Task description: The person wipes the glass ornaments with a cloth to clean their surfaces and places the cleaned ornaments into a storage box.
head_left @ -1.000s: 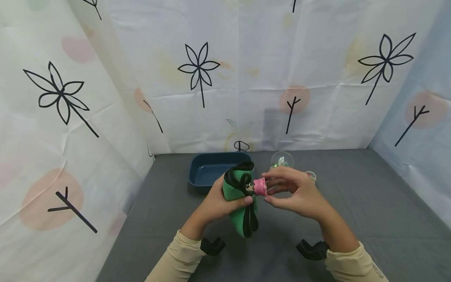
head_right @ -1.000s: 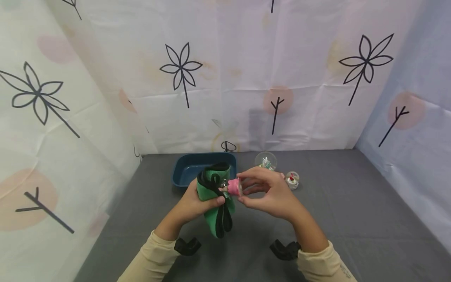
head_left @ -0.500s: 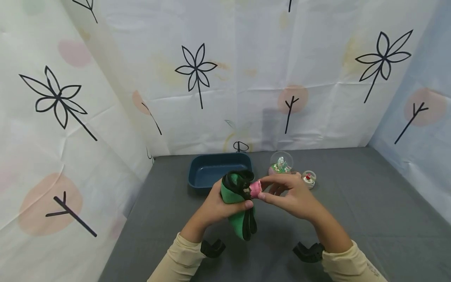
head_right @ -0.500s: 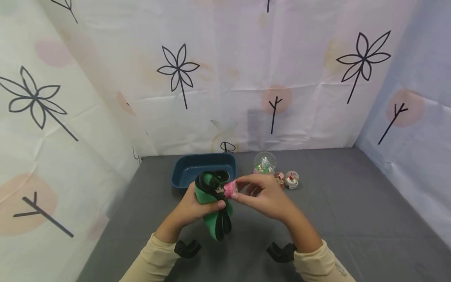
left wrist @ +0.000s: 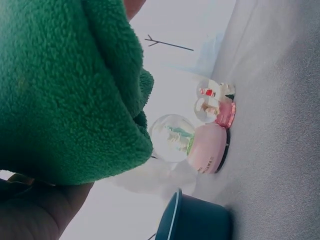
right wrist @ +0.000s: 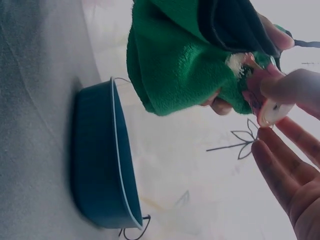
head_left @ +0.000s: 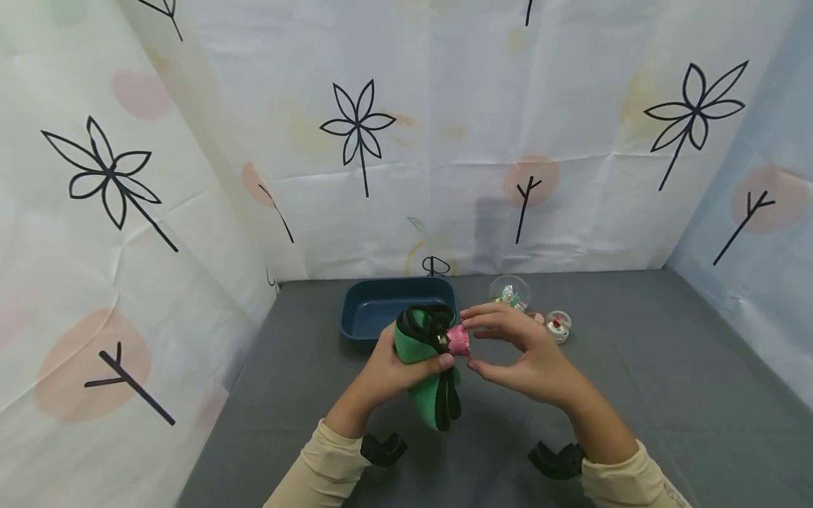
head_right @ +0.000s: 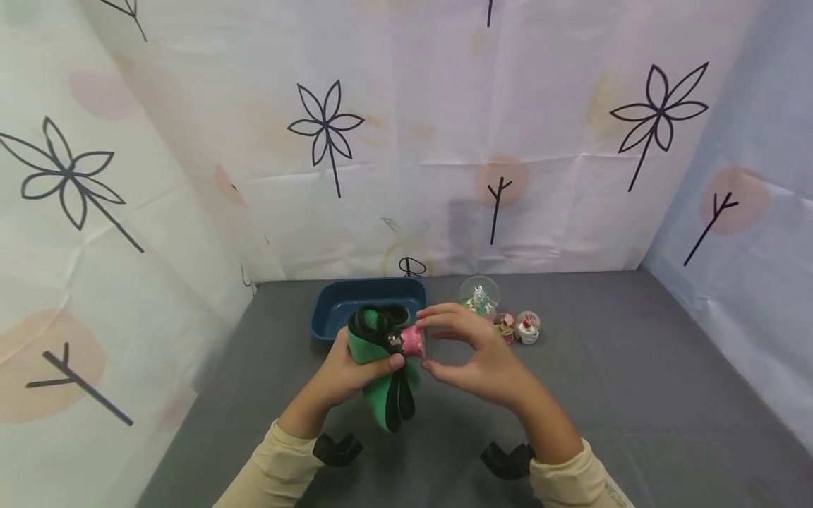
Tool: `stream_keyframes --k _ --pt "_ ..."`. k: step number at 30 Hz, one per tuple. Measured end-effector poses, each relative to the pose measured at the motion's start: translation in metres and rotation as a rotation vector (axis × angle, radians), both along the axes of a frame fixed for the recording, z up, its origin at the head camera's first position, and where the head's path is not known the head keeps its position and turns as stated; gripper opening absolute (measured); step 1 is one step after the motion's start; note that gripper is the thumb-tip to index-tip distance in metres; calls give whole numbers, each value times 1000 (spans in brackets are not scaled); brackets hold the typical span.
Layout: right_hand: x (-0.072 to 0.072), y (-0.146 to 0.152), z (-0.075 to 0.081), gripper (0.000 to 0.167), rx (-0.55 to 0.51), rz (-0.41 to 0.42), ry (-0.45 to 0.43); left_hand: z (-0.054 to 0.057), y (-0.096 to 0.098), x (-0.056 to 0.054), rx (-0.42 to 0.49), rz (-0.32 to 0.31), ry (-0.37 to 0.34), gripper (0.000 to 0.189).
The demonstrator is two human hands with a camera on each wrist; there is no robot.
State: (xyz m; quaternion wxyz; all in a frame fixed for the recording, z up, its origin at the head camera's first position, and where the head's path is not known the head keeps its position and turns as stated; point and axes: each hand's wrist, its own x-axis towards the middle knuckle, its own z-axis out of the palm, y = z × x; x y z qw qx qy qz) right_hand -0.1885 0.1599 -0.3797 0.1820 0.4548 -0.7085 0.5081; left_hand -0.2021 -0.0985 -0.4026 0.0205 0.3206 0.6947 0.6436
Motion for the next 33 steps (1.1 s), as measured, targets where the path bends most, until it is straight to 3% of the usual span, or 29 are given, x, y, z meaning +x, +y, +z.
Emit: stream_keyframes --k 6,16,24,33 --pt "0 0 -1 60 -3 4 -11 0 0 -1 -5 -8 13 45" --pt "6 1 1 41 80 -158 -174 -2 1 -2 -4 -16 38 48" --pt "3 -1 -1 63 44 -101 -63 -2 0 -3 -7 15 39 42" --pt "1 -1 -1 59 38 -68 29 2 0 0 -18 -3 1 46"
